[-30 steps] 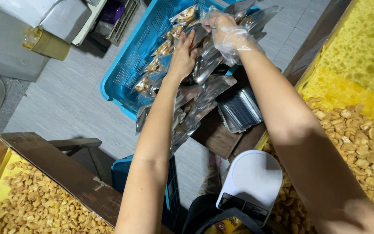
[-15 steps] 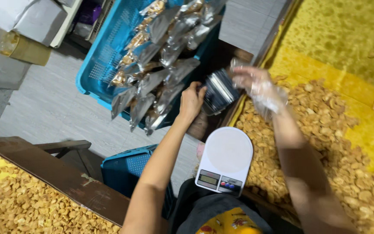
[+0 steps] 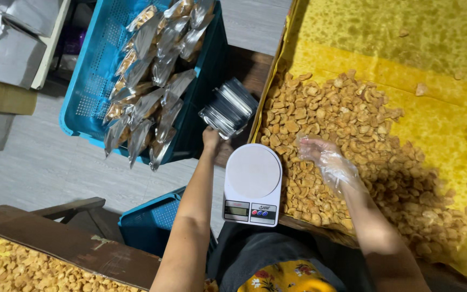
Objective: The person puts food items into bags, weighs them on a scale, and places the filled bags into a blue crate.
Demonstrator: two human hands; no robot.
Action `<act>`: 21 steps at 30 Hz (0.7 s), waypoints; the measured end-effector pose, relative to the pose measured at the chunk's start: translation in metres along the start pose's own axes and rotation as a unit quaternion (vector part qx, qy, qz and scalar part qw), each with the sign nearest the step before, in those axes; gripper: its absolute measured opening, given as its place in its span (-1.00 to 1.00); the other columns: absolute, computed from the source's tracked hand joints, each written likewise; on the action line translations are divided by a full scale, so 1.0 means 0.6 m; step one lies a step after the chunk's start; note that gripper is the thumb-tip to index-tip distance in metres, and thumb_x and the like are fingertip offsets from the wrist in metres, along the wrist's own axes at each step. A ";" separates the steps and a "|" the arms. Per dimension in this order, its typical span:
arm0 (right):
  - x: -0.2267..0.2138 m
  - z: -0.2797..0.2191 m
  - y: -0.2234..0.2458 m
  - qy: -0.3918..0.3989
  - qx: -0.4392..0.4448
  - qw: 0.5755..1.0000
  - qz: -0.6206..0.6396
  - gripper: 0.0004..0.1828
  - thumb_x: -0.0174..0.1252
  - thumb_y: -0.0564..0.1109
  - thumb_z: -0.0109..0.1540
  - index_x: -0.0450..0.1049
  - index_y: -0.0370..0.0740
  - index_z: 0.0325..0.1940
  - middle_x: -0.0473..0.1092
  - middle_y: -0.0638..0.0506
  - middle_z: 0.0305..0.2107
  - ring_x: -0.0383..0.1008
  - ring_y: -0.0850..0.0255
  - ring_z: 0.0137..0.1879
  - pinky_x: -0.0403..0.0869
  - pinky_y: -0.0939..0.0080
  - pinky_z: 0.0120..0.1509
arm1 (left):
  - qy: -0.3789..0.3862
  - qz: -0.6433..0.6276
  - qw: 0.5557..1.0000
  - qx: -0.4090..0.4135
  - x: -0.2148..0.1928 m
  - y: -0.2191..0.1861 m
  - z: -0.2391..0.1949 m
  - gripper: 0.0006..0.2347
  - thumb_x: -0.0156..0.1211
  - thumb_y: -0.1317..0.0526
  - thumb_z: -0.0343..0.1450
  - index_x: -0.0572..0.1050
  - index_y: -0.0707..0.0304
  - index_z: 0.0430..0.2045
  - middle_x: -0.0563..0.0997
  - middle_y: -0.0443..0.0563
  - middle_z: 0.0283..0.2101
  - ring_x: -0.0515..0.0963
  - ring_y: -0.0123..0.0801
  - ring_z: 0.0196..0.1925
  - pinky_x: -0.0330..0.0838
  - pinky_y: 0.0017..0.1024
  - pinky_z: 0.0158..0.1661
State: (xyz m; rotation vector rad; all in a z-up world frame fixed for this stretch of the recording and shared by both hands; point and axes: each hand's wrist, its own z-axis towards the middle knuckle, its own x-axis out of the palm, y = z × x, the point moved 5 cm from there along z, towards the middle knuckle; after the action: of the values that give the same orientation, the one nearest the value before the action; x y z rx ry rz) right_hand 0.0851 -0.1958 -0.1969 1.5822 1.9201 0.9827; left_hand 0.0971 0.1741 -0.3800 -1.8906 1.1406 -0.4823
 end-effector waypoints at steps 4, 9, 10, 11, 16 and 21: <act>0.011 -0.029 -0.010 -0.022 0.029 0.999 -0.034 -0.52 0.28 -0.15 0.13 0.49 -0.24 0.14 0.49 -0.13 0.12 0.54 0.11 0.15 0.38 0.03 0.42 | -0.058 -0.068 0.996 -0.009 -0.009 -0.005 0.010 -0.82 0.17 0.37 0.37 0.61 0.37 -0.20 0.69 0.05 -0.31 0.64 -0.35 -0.34 0.56 -0.42 -0.37; 0.035 -0.034 -0.005 -0.002 0.014 0.999 -0.029 -0.53 0.27 -0.10 0.17 0.48 -0.24 0.15 0.50 -0.15 0.12 0.54 0.12 0.18 0.37 0.06 0.40 | -0.127 0.056 0.990 0.027 -0.046 -0.032 -0.011 -0.93 0.34 0.38 0.34 0.67 0.33 -0.37 0.67 -0.03 -0.39 0.54 -0.50 -0.43 0.50 -0.53 -0.41; 0.037 -0.031 -0.005 -0.003 0.012 1.000 -0.027 -0.53 0.27 -0.10 0.17 0.48 -0.24 0.15 0.50 -0.15 0.12 0.54 0.12 0.18 0.37 0.07 0.40 | -0.095 0.017 0.994 0.052 -0.046 -0.049 -0.027 -0.94 0.29 0.37 0.39 0.66 0.37 -0.35 0.64 -0.03 -0.40 0.52 -0.52 -0.45 0.49 -0.53 -0.42; 0.044 -0.027 0.000 0.007 -0.022 1.000 -0.007 -0.52 0.27 -0.09 0.16 0.49 -0.26 0.14 0.49 -0.13 0.13 0.56 0.11 0.16 0.44 0.08 0.35 | -0.061 -0.021 0.995 0.077 -0.042 -0.074 -0.051 -0.93 0.25 0.37 0.44 0.65 0.40 -0.32 0.61 -0.03 -0.41 0.50 -0.53 -0.46 0.48 -0.53 -0.43; 0.061 -0.045 0.045 0.079 -0.131 0.985 0.079 -0.47 0.25 -0.08 0.21 0.43 -0.31 0.24 0.47 -0.18 0.15 0.52 0.05 0.12 0.55 0.06 0.17 | 0.110 -0.104 0.974 0.168 0.031 -0.171 -0.210 -0.85 0.26 0.32 0.45 0.59 0.42 -0.17 0.63 -0.11 -0.36 0.55 -0.60 -0.40 0.49 -0.64 -0.37; 0.054 -0.150 0.128 0.109 -0.412 0.902 0.061 -0.37 0.06 -0.05 0.39 0.17 -0.12 0.56 -0.15 -0.20 0.59 -0.08 -0.08 0.67 0.17 -0.20 0.64 | 0.142 0.078 0.939 0.303 0.122 -0.253 -0.376 -0.83 0.27 0.28 0.55 0.49 0.50 -0.22 0.49 -0.02 -0.41 0.41 -0.55 -0.41 0.35 -0.62 -0.39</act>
State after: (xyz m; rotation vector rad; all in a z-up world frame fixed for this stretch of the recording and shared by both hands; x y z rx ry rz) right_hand 0.0607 -0.1789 -0.0776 1.1079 1.2273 1.7825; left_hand 0.0603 0.0392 -0.1356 -1.2117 1.1454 -0.9207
